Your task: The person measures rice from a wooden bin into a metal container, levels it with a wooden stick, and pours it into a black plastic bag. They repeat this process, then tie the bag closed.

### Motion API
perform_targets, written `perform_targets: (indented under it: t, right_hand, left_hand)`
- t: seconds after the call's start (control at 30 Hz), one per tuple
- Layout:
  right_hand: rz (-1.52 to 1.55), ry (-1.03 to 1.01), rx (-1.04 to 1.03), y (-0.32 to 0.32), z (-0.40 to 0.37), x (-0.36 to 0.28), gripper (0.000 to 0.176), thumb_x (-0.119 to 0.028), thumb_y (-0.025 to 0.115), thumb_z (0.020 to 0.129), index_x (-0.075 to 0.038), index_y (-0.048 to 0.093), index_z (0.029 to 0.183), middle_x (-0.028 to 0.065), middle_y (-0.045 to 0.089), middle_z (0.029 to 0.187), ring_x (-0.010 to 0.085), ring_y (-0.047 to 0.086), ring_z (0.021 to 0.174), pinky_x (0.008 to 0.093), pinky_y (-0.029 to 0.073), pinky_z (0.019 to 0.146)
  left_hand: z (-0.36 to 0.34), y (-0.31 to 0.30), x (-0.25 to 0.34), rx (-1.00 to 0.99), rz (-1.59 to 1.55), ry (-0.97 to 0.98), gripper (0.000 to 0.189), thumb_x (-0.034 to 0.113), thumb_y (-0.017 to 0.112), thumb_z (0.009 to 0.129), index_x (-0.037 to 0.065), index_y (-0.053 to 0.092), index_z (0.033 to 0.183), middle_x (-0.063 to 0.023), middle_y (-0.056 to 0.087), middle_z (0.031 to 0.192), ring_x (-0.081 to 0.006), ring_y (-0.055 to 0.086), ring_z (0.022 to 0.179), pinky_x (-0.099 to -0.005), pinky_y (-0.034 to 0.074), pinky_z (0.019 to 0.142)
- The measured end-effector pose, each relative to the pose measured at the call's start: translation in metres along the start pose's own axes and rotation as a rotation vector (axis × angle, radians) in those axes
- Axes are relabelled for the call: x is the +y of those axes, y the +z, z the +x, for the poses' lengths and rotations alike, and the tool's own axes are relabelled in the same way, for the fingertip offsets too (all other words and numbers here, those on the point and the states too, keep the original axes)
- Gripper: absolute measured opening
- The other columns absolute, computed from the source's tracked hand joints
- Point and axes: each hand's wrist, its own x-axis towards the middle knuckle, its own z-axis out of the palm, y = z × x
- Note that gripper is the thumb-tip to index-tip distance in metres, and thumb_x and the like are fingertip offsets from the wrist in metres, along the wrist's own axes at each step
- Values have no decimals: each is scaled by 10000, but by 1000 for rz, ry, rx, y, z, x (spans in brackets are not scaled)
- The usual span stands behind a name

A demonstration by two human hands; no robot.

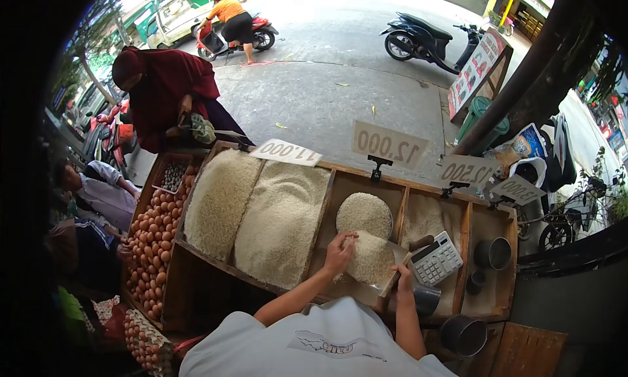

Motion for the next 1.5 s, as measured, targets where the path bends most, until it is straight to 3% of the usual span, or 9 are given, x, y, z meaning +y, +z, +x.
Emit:
perform_targets:
  t: [0.13,0.23,0.37,0.57,0.73,0.87,1.0,1.13,1.5]
  right_hand:
    - [-90,-179,8,11,21,-27,265,-96,537,691,-31,519,947,66,512,848,196,525,767,306,452,674]
    - [-91,-227,-9,33,21,-48,245,-101,552,695,-24,519,926,60,512,829,184,525,762,304,446,674]
    - [-254,-327,35,49,22,-71,240,-105,582,689,-20,525,906,62,529,833,170,515,752,296,436,672]
    - [-657,-472,147,40,14,-98,368,-188,648,685,22,535,964,131,608,903,227,585,827,312,455,741]
    - [-1034,-512,292,32,-38,-121,531,-299,696,686,24,498,1057,189,609,949,274,599,883,344,454,778]
    - [-686,-559,180,-2,-58,-146,459,-266,674,750,3,475,1064,119,584,919,200,558,830,315,440,773]
    - [-729,-726,563,-44,-72,-192,464,-299,652,771,-9,458,1077,155,605,953,252,595,871,352,447,798]
    - [-1115,-570,952,-68,-85,-223,586,-366,650,736,-9,451,1156,234,600,1040,359,592,970,414,440,844]
    - [-1413,1,606,-151,-16,-122,732,-319,757,603,-52,479,1225,209,559,1166,354,532,1085,398,433,911]
  left_hand:
    - [33,1,11,-262,-7,-262,269,107,494,878,53,575,1129,-107,584,1077,-188,560,982,-297,427,851]
    - [50,7,-7,-316,-183,-43,336,99,471,880,56,524,1209,-107,555,1165,-189,520,1074,-293,396,916]
    - [59,-6,14,-470,-166,-168,382,107,464,883,62,484,1262,-134,486,1292,-245,436,1217,-318,335,1007]
    - [51,-3,-11,-549,390,328,445,80,465,845,87,468,1290,-160,377,1396,-333,256,1341,-384,256,1080]
    - [20,-12,10,-582,186,213,374,-15,499,779,55,581,1138,-151,563,1203,-281,473,1198,-354,366,1000]
    - [-12,-30,-6,-311,218,70,237,-20,526,771,26,629,979,-137,648,926,-270,622,885,-339,473,801]
    - [-43,-47,-20,-223,390,-121,156,34,548,801,7,632,930,-157,643,824,-283,637,750,-348,488,670]
    - [-52,-59,-16,-295,672,-194,160,109,577,815,1,630,920,-167,635,772,-295,630,709,-363,479,634]
    - [-60,-63,-28,-254,463,-142,172,113,580,830,5,625,955,-134,639,845,-243,618,698,-338,488,645]
